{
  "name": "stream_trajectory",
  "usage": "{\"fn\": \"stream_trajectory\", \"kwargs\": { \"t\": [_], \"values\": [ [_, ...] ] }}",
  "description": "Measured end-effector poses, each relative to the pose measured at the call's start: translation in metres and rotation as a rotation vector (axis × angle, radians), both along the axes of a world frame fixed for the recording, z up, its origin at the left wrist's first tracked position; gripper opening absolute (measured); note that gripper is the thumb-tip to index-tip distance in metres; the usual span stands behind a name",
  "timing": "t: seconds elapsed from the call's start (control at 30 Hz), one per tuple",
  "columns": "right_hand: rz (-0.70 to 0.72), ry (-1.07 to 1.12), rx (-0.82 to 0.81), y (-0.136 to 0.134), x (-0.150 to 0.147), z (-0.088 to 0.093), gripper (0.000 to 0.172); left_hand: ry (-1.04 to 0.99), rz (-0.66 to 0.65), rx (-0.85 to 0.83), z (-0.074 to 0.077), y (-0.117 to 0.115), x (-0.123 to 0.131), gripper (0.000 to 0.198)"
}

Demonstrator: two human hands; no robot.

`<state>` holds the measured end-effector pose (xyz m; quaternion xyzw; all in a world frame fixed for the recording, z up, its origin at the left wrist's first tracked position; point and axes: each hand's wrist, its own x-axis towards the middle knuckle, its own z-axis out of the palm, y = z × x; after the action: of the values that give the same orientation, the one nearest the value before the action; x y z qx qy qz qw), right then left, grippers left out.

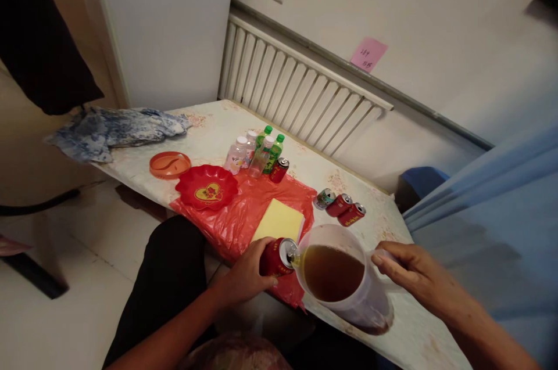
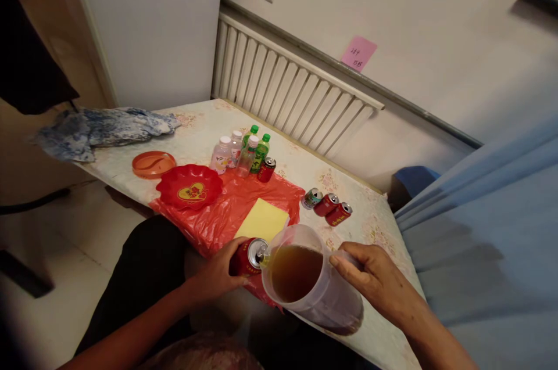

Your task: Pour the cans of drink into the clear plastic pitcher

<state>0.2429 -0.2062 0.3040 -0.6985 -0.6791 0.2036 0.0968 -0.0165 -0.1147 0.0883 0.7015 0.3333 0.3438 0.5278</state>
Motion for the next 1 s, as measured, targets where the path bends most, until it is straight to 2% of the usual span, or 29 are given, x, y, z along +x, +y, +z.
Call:
{"fn": "stream_trajectory", "kwargs": {
  "t": [0.53,1.0],
  "values": [
    [0.017,-0.008,0.012,-0.0009,-0.0007,0.0010,0.047,0.007,0.010,0.010,0.0034,-0.0017,-0.0004,0.074],
    [0.014,-0.002,0.015,0.0000,-0.0039,0.0032,0.047,0.031,0.020,0.011,0.0003,-0.0016,0.0002,0.075]
  ]
}}
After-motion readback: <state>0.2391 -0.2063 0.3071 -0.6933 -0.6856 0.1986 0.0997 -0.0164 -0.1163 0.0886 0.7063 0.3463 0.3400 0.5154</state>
